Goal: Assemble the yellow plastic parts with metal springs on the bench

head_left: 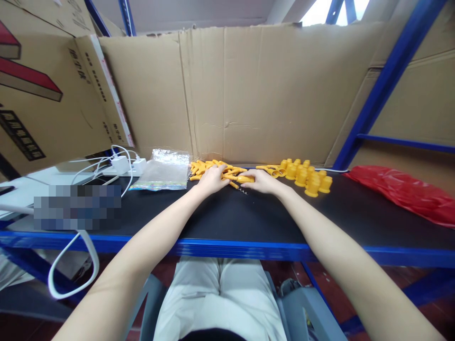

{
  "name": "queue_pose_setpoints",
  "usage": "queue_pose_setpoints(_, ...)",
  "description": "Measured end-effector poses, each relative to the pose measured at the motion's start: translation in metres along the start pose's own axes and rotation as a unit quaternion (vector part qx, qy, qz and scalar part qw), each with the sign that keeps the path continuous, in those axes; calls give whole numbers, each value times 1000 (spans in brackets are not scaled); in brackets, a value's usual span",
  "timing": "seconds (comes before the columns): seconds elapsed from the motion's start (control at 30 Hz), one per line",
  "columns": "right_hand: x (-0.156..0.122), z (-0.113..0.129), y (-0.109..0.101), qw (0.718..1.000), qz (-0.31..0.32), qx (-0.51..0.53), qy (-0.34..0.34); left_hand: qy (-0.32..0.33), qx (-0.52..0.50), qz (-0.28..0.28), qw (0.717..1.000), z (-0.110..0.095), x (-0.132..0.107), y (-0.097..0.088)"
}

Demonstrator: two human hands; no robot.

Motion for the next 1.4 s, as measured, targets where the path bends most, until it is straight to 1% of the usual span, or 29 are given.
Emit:
queue_pose_setpoints(0.13,0,-1,-1,1000,-2,4,14,-30,13,20,999,-3,-2,-5)
queue_pose_setpoints(0.27,0,-6,1,1000,2,5,7,-28,5,33,999,-3,-2,-8)
queue_pose_setpoints(0.37,1,-8,2,1000,-2,20,3,-28,6,33,999,0,1,-7)
queue_pose_setpoints(0.43,1,-10,1,999,-7,39,18,-34,5,26,999,5,3,-6)
queue_pose_setpoints(0.5,0,-13,0,995,-12,78,53,-43,-1,22,999,11,4,-5)
queue_pose_setpoints(0.6,-2,-19,-1,974,-12,197,107,-46,-6,24,999,17,5,-4)
queue_pose_setpoints(0.7,-3,-21,0,945,11,302,124,-41,-5,21,999,19,5,-4)
queue_pose_setpoints(0.87,-4,-22,4,919,45,362,151,-35,-5,12,999,18,5,-2)
queue_pose_setpoints(0.97,-5,-22,5,903,62,397,153,-38,-6,15,999,18,5,-2)
queue_pose_setpoints(1.03,-7,-20,3,901,73,402,146,-34,-10,19,999,18,5,-1)
queue_pose_setpoints(1.13,-10,-19,0,906,68,392,141,-33,-15,19,999,18,4,-2)
queue_pose_setpoints(1.2,-9,-18,1,905,73,394,142,-30,-18,17,999,17,4,-3)
queue_pose_setpoints(1.3,-7,-21,5,901,86,392,164,-21,-24,13,999,15,3,-3)
queue_pose_setpoints(1.4,-5,-26,7,905,70,372,192,-19,-29,10,999,14,3,-3)
Point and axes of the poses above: each hand's wrist, its own x-axis towards the middle knuckle, its own y-axis out of the palm, z = x × y, the point moved 3 cm from there along x, towards the middle knuckle, and after that the axes turned 3 degrees about z, right-handed, at the moved point
